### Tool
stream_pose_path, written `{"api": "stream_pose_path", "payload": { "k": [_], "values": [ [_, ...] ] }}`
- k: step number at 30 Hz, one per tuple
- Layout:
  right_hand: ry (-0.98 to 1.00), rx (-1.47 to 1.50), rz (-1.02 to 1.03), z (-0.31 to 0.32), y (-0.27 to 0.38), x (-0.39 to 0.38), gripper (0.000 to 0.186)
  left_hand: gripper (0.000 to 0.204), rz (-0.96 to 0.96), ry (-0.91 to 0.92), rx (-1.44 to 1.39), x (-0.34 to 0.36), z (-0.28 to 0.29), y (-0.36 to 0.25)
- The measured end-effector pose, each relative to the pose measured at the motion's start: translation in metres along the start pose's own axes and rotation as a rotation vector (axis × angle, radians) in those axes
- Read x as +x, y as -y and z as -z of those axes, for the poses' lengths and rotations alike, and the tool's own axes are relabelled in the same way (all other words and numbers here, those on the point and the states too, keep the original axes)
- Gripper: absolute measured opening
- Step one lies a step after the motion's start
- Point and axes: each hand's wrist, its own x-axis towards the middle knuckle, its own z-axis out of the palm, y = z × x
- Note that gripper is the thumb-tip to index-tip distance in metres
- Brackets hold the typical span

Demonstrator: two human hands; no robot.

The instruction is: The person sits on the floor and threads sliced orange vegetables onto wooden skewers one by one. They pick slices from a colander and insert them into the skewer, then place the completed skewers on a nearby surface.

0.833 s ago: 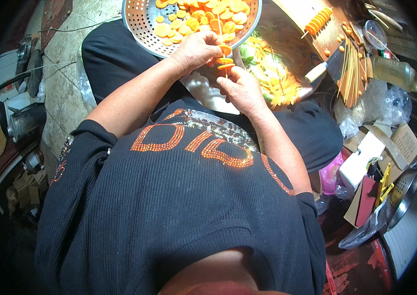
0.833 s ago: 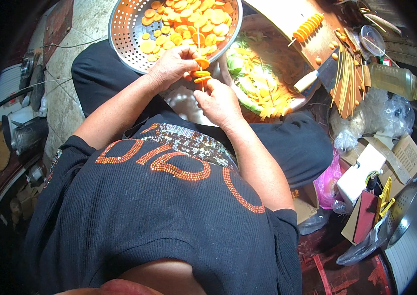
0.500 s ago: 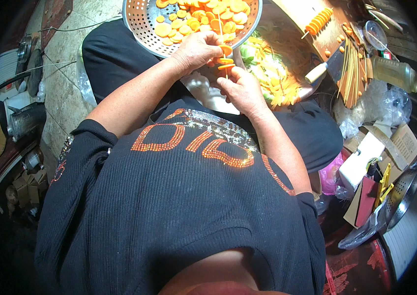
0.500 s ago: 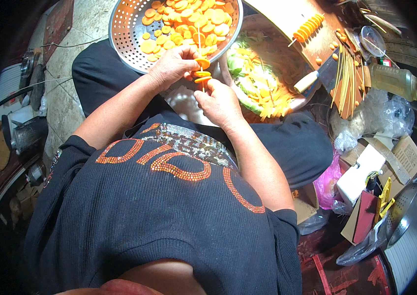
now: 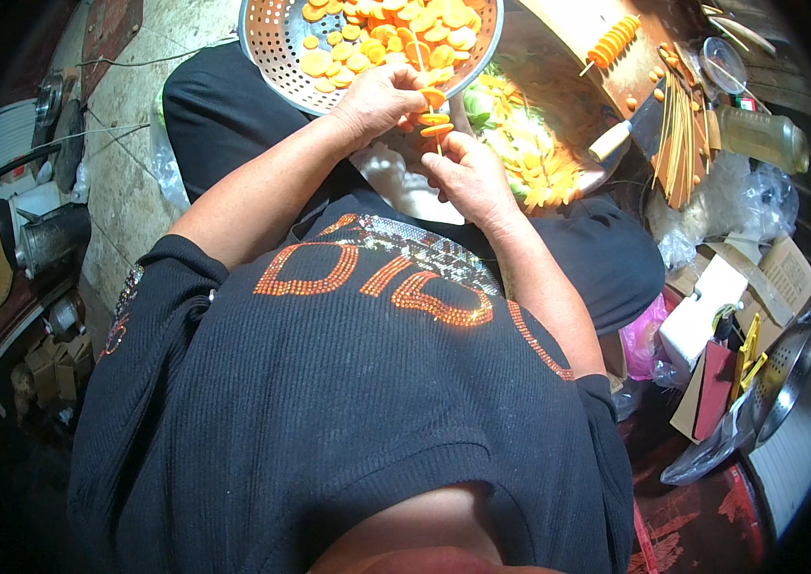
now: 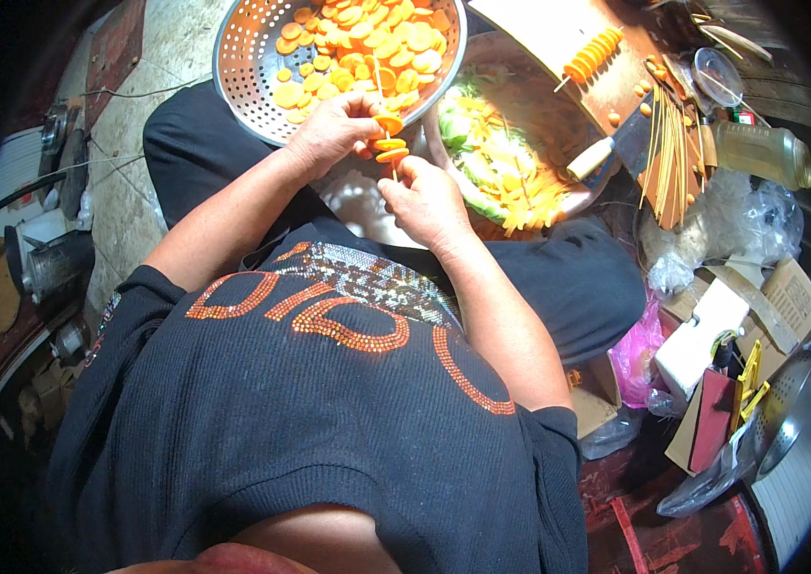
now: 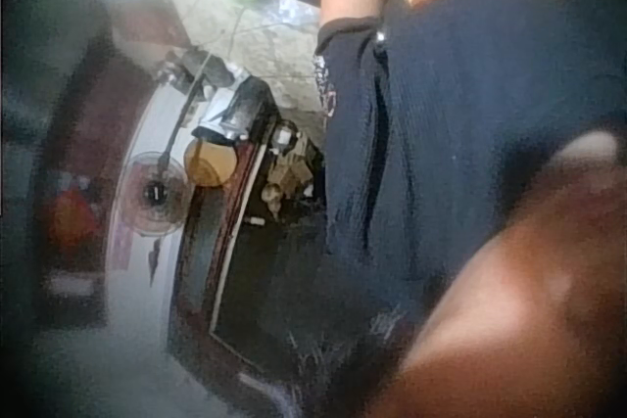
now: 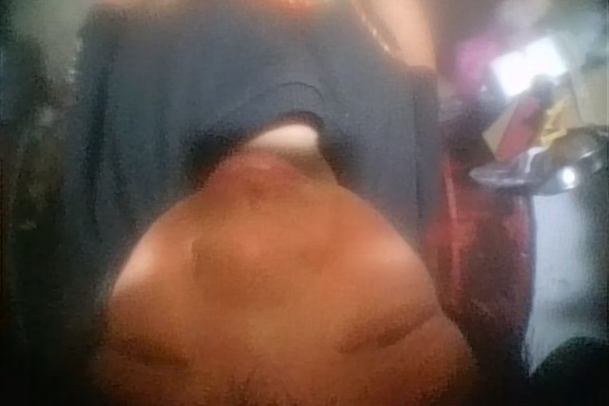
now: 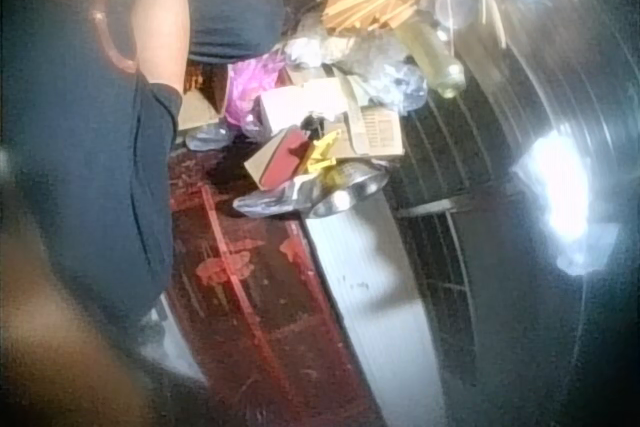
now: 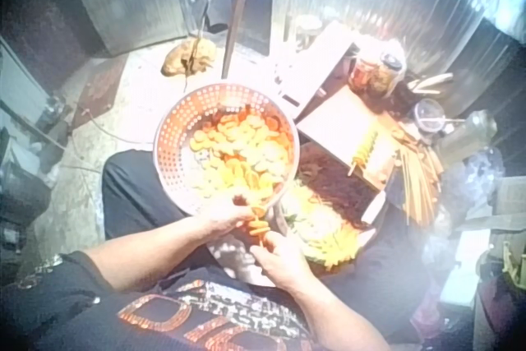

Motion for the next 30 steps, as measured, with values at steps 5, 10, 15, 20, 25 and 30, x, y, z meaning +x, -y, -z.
{"api": "stream_pose_path", "payload": {
  "k": [5,10,15,20,25,30],
  "values": [
    [0.001,0.01,-0.008,0.002,0.006,-0.004,0.018,0.017,-0.005,-0.013,-0.016,-0.003,-0.001,-0.005],
    [0.018,0.122,-0.002,0.004,0.006,-0.003,0.017,0.012,-0.033,0.019,0.042,-0.003,-0.001,-0.003],
    [0.022,0.192,-0.014,0.005,0.013,-0.006,0.017,0.009,-0.038,0.027,0.13,-0.007,-0.004,-0.008],
    [0.042,0.177,-0.04,0.008,0.018,-0.01,0.016,0.01,-0.078,0.028,0.191,-0.01,-0.006,-0.003],
    [0.03,0.163,-0.034,0.007,0.018,-0.013,0.015,0.01,-0.078,0.051,0.121,-0.016,-0.009,-0.004],
    [0.009,0.148,-0.039,0.008,0.021,-0.012,0.017,0.01,-0.101,0.029,0.136,-0.02,-0.014,-0.004]
  ]
}}
